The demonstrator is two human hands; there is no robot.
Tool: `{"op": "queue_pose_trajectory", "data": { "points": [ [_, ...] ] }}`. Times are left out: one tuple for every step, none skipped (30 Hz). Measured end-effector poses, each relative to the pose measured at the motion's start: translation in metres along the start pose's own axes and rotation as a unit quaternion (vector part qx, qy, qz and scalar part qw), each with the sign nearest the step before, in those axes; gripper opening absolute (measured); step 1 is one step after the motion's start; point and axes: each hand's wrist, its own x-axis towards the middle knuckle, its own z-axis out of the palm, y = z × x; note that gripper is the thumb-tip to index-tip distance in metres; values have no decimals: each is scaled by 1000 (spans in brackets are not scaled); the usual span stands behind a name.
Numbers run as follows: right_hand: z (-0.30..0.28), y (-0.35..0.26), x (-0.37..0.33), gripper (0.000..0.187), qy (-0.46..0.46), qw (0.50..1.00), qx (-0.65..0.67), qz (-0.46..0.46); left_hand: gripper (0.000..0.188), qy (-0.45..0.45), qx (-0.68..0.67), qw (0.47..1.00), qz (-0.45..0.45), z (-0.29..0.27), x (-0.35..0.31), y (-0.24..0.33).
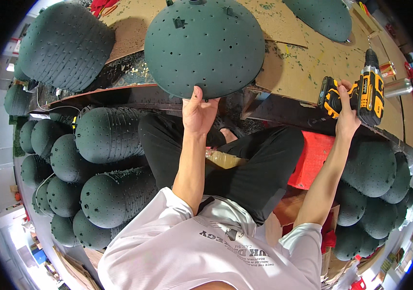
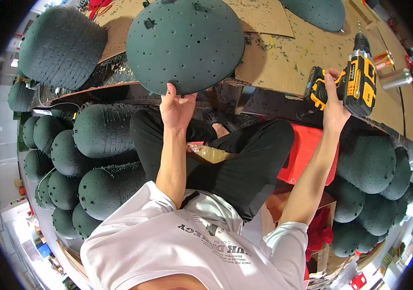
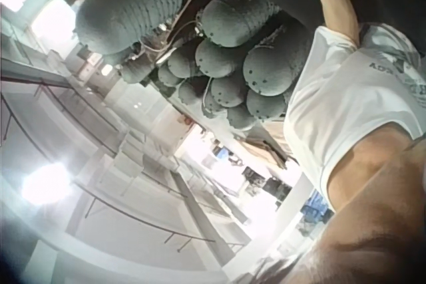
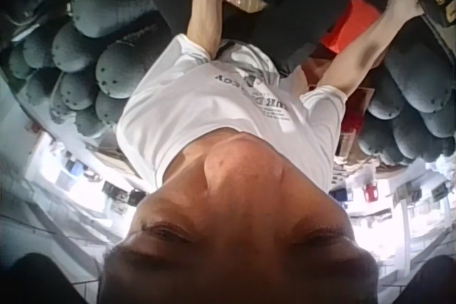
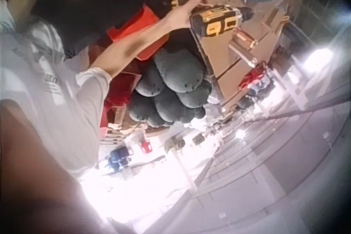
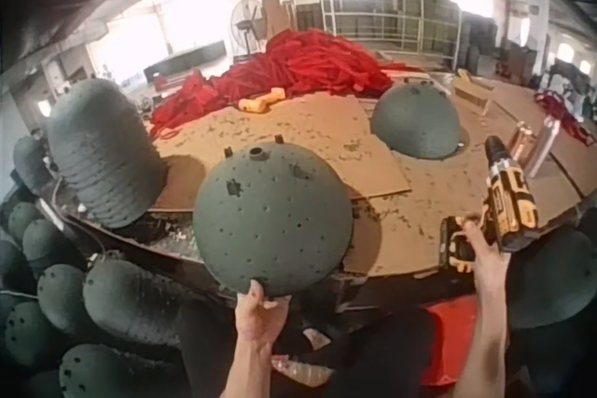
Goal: Using a power drill to create holes in green hemispherical foam pieces at a workbench.
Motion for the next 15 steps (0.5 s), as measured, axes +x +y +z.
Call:
{"op": "queue_pose_trajectory", "data": {
  "points": [
    [-2, -2, -4, 32, -1, 1000, -19, -10, 64, -3, 0, 1000, 0, 2, 0, 0],
    [-3, -3, -8, 35, 6, 1000, -4, 1, 65, -5, -1, 1000, 1, 3, 0, 1],
    [-3, -4, -11, 38, 8, 1000, 7, -6, 65, -4, -1, 1000, -1, 4, 0, 1],
    [-4, -4, -15, 42, 5, 1000, 19, -23, 65, -4, -1, 1000, -3, 5, 1, 1],
    [-5, -6, -17, 45, 10, 1000, 14, -20, 65, -3, 0, 1000, -5, 5, 1, 2],
    [-6, -6, -20, 48, 10, 1000, 10, -26, 65, -5, -2, 1000, -3, 6, 1, 2],
    [-6, -7, -22, 51, 10, 999, 5, -32, 65, -6, -3, 1000, -1, 6, 1, 1],
    [-6, -7, -24, 52, 8, 999, 6, -39, 64, -7, -5, 1000, 0, 6, 1, 1],
    [-5, -6, -26, 53, 6, 999, 6, -46, 64, -3, -6, 1000, 0, 6, 1, 1],
    [-4, -6, -27, 54, 15, 998, 4, -56, 63, 1, -8, 1000, -1, 6, 1, 0],
    [-3, -6, -29, 53, 9, 998, 22, -53, 63, 5, -9, 1000, -1, 6, 0, 0],
    [-4, -6, -30, 52, 15, 998, 37, -52, 63, 1, -11, 1000, -2, 6, 0, 1],
    [-5, -7, -31, 50, 0, 996, 53, -66, 62, -3, -12, 1000, -3, 7, 0, 1],
    [-8, -10, -33, 50, 24, 998, 26, -57, 62, -7, -14, 1000, -3, 7, 1, 2],
    [-15, -16, -35, 49, 27, 998, 0, -62, 62, -5, -13, 1000, -2, 7, 1, 2]
  ]
}}
